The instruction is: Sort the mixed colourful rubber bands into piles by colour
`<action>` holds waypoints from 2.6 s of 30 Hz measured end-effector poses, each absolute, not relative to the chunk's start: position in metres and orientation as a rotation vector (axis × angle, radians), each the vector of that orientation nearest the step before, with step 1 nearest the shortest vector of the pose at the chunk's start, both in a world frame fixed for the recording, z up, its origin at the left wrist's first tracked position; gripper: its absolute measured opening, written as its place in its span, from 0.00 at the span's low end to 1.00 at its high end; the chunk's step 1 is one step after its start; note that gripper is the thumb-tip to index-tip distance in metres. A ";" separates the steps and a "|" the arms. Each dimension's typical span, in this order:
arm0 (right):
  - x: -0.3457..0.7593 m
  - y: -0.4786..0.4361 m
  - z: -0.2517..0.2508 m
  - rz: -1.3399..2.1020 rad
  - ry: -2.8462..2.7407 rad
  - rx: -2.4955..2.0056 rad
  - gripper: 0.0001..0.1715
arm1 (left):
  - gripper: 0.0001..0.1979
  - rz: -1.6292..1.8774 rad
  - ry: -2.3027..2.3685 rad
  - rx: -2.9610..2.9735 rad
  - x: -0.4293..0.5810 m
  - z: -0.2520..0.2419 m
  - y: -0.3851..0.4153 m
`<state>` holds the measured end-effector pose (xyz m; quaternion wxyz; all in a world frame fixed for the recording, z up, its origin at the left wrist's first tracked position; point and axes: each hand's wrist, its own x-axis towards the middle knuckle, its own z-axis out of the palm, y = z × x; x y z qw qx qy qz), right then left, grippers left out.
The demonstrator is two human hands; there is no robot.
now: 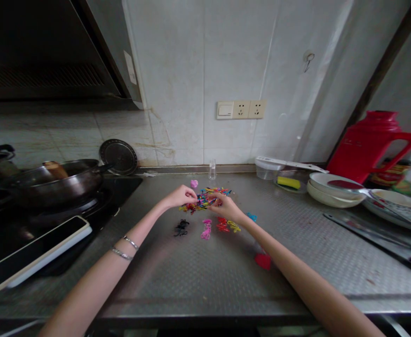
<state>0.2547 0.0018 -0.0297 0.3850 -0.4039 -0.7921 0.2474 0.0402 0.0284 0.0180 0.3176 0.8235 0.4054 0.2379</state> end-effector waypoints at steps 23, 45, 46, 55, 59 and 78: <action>0.267 0.020 -0.012 0.409 -2.143 -1.170 0.14 | 0.14 0.486 1.017 2.075 0.046 -0.005 0.021; 0.306 0.039 -0.035 0.253 -2.216 -1.266 0.13 | 0.11 0.397 1.026 2.166 0.055 -0.009 0.012; 0.305 0.038 -0.035 0.254 -2.250 -1.239 0.13 | 0.10 0.427 1.036 2.153 0.053 -0.008 0.014; 0.293 0.030 -0.040 0.108 -2.363 -1.283 0.13 | 0.13 0.594 1.114 2.031 0.041 -0.016 0.025; 0.293 0.024 -0.036 0.064 -2.325 -1.328 0.12 | 0.14 0.617 1.138 2.003 0.039 -0.019 0.027; 0.251 -0.005 -0.023 0.376 -2.587 -1.021 0.10 | 0.14 0.508 1.252 2.097 0.026 -0.018 0.033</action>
